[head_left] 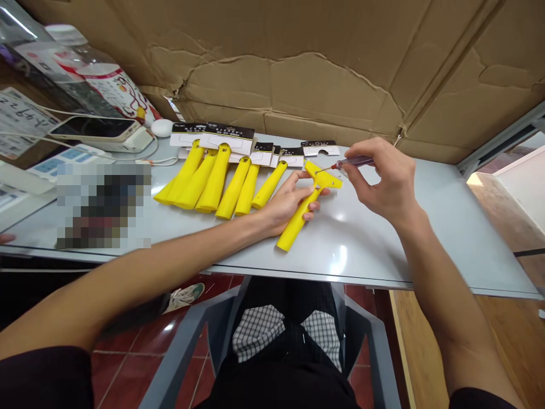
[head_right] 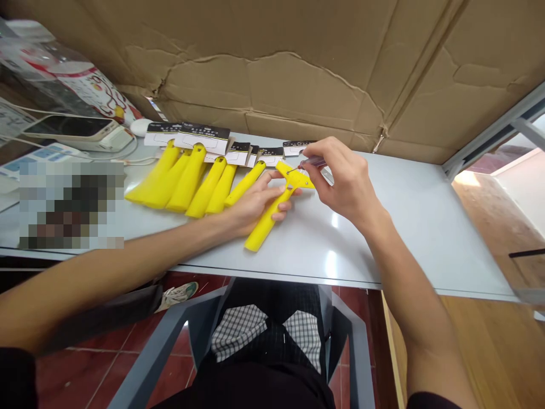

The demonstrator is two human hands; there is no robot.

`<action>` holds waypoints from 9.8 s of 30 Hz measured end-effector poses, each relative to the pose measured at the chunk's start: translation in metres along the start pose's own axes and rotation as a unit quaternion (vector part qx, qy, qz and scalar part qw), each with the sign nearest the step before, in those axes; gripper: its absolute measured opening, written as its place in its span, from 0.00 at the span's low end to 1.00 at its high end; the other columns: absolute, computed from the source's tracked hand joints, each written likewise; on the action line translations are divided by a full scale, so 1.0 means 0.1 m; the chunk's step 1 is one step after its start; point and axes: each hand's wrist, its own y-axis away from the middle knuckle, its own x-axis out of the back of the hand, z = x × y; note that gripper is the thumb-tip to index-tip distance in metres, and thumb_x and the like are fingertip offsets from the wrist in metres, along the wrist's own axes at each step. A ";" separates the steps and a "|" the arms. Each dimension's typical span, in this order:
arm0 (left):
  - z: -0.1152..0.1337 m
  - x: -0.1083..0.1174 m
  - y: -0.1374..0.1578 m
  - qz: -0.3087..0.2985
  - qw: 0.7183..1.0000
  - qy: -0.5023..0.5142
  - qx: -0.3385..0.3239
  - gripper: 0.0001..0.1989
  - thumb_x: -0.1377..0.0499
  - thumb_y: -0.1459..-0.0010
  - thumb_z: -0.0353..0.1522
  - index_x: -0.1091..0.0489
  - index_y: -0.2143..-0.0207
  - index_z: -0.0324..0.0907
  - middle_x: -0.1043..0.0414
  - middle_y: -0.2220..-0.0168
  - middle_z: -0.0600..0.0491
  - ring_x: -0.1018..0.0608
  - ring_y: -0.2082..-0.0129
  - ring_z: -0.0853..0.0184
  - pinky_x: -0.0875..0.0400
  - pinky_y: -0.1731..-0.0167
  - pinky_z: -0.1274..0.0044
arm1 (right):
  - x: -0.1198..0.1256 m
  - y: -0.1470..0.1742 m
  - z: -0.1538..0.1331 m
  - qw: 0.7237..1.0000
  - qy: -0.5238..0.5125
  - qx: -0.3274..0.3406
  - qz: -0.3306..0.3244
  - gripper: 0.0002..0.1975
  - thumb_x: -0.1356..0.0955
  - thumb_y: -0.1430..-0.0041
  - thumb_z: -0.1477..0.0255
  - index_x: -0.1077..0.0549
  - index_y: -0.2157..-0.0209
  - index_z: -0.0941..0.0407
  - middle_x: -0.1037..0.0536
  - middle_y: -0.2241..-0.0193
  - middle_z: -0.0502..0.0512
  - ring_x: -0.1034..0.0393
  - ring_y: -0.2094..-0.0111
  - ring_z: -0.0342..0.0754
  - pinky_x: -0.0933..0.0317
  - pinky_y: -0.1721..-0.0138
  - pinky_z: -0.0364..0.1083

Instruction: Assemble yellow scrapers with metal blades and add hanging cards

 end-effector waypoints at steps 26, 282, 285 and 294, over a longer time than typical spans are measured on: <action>-0.01 0.01 0.00 -0.008 1.000 0.012 0.004 0.18 0.36 0.35 0.30 0.43 0.50 0.50 0.21 0.55 0.48 0.28 0.76 0.74 0.40 0.79 0.82 | 0.00 0.01 0.02 0.996 0.084 0.014 0.034 0.04 0.27 0.30 0.67 0.23 0.62 0.49 0.17 0.67 0.52 0.21 0.69 0.50 0.28 0.68 0.51; -0.03 -0.06 0.05 0.017 0.998 -0.052 -0.022 0.18 0.35 0.34 0.32 0.42 0.51 0.50 0.21 0.58 0.51 0.29 0.78 0.74 0.39 0.80 0.82 | 0.17 0.00 -0.04 0.988 0.120 -0.070 -0.062 0.17 0.28 0.33 0.56 0.29 0.70 0.51 0.24 0.80 0.49 0.31 0.79 0.48 0.42 0.74 0.49; -0.03 -0.06 0.04 0.017 0.998 -0.052 -0.022 0.17 0.36 0.34 0.31 0.42 0.51 0.50 0.21 0.58 0.51 0.29 0.78 0.74 0.39 0.81 0.82 | 0.18 -0.02 -0.09 0.994 0.058 -0.062 -0.067 0.06 0.28 0.35 0.64 0.25 0.62 0.51 0.18 0.71 0.50 0.26 0.74 0.48 0.36 0.71 0.48; -0.04 -0.05 0.03 0.025 0.998 -0.048 -0.024 0.20 0.34 0.36 0.32 0.42 0.50 0.50 0.21 0.58 0.51 0.30 0.78 0.74 0.39 0.81 0.82 | 0.18 -0.05 -0.14 0.985 -0.070 -0.087 -0.129 0.07 0.30 0.38 0.74 0.19 0.62 0.51 0.13 0.62 0.51 0.18 0.62 0.51 0.24 0.59 0.50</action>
